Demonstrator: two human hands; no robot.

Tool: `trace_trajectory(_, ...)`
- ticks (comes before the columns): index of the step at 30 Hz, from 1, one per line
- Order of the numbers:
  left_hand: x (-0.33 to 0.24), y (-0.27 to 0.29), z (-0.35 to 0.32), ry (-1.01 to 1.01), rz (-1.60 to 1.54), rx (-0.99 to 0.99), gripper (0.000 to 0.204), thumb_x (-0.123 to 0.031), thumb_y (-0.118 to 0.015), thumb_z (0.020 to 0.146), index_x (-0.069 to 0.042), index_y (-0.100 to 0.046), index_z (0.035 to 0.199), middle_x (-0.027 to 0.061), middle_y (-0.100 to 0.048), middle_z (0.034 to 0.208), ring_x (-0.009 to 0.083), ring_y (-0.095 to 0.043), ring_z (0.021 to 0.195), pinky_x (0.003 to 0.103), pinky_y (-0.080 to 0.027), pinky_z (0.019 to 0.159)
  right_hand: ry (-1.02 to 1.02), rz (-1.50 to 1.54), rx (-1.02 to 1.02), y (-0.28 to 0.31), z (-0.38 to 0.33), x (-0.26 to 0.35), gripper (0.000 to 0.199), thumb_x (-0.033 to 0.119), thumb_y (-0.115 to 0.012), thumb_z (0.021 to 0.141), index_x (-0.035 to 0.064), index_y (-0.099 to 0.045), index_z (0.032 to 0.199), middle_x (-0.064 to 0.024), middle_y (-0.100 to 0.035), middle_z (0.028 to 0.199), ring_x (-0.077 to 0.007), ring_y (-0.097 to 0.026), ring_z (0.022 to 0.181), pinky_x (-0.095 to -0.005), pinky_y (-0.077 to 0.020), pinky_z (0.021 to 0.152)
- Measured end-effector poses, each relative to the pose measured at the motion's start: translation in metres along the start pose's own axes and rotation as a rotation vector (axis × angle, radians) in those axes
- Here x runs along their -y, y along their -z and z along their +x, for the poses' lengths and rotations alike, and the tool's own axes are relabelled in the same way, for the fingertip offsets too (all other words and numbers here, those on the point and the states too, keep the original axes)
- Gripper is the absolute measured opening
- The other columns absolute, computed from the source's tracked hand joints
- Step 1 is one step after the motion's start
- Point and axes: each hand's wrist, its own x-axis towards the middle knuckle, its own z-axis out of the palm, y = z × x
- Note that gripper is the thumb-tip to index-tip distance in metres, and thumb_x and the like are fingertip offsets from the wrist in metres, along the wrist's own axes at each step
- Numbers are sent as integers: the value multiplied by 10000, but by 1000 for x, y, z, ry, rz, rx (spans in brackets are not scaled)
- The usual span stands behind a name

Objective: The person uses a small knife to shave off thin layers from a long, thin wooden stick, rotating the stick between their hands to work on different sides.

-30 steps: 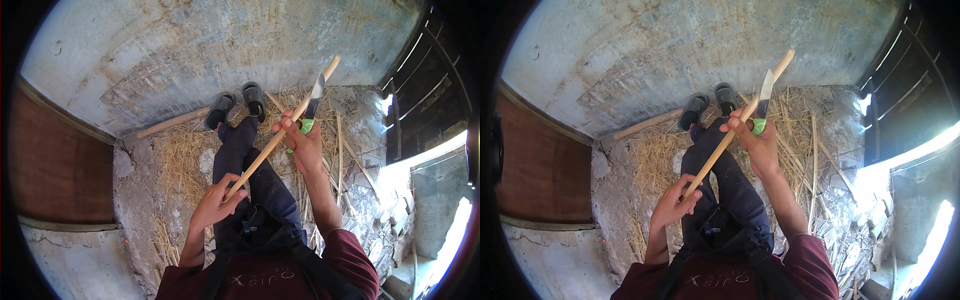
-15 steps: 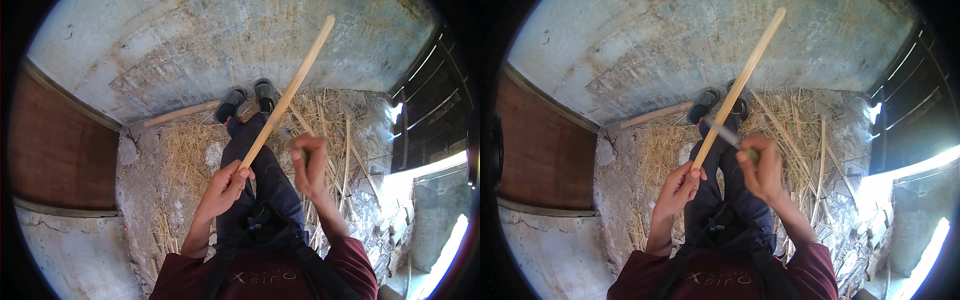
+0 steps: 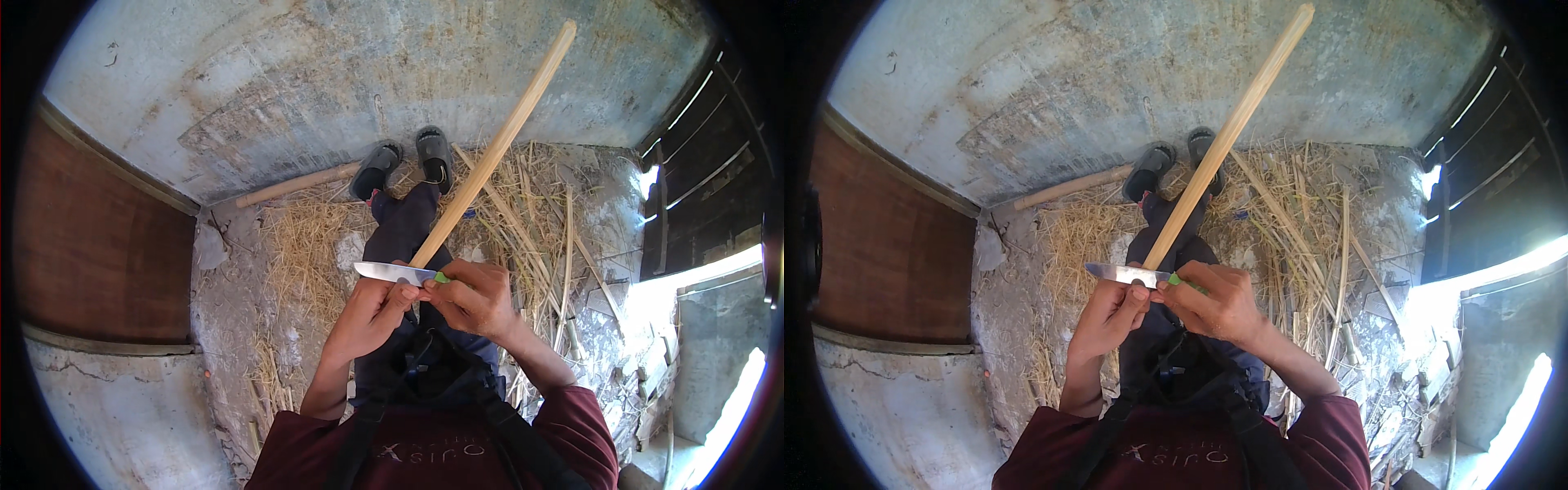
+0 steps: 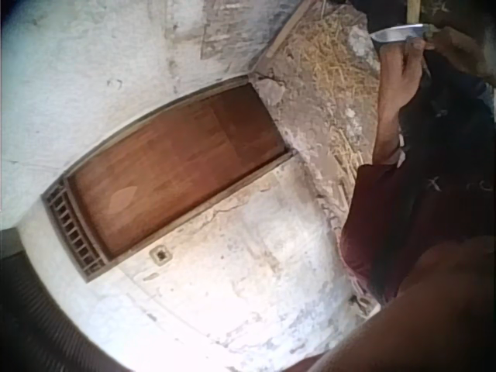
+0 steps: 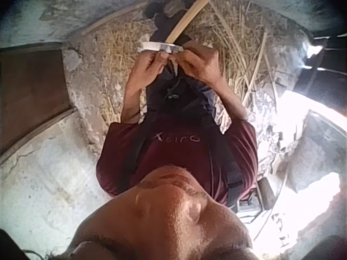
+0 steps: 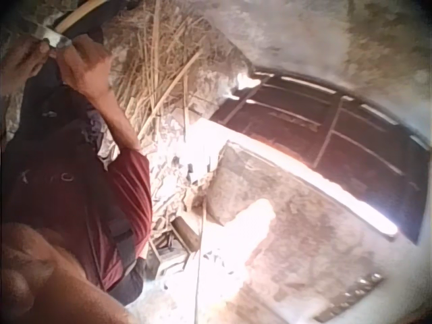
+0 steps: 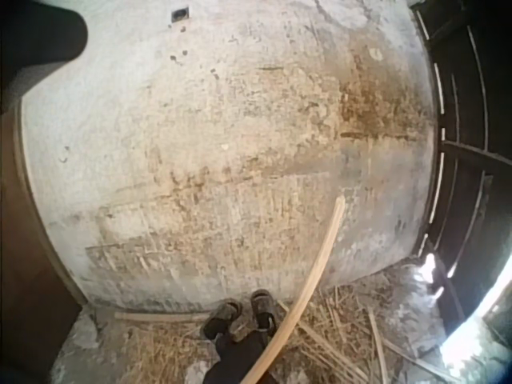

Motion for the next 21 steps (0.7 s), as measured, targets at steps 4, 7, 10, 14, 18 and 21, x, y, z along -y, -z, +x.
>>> trace_trajectory(4,-6,0,1,13,76,-16,308,-270,-572,1116,14,-680,1065,15,-602,694,83,-518,589,276,-418,544,-8,11,-56,5,4,-1,245,87,-902,780,107,-679,877,-58,-651,750,-174,-607,512,-312,-426,434)
trace_trajectory(7,-9,2,-1,27,123,-37,295,-252,-565,1116,14,-653,1026,41,-650,723,106,-584,591,284,-450,548,-37,3,-84,8,4,-4,241,131,-914,768,109,-698,873,-43,-641,744,-184,-614,520,-325,-438,434)
trace_trajectory(10,-11,0,-1,-12,163,-63,279,-234,-567,1112,13,-632,1002,58,-665,732,129,-618,590,291,-467,556,-32,-18,-146,9,3,-12,237,157,-921,765,110,-709,859,-32,-634,733,-188,-613,516,-333,-438,429)
trace_trajectory(14,-11,0,-4,1,204,-80,272,-218,-571,1108,8,-604,961,72,-663,735,140,-622,586,294,-470,556,-23,-61,-155,13,9,-13,235,166,-925,767,108,-713,853,-32,-636,723,-190,-613,511,-334,-436,426)
trace_trajectory(18,-11,-2,-5,-23,225,-107,281,-217,-575,1108,-2,-583,927,65,-612,676,131,-576,549,301,-431,526,-12,-61,-178,18,7,-20,230,102,-910,784,81,-688,841,-53,-641,720,-176,-623,522,-336,-443,431)
trace_trajectory(21,-2,4,-13,12,246,-66,334,-292,-547,1125,-33,-571,916,-23,-530,692,36,-475,542,237,-386,481,-99,-85,-336,28,9,-43,238,52,-895,799,59,-658,820,-83,-658,731,-180,-636,537,-329,-450,449)
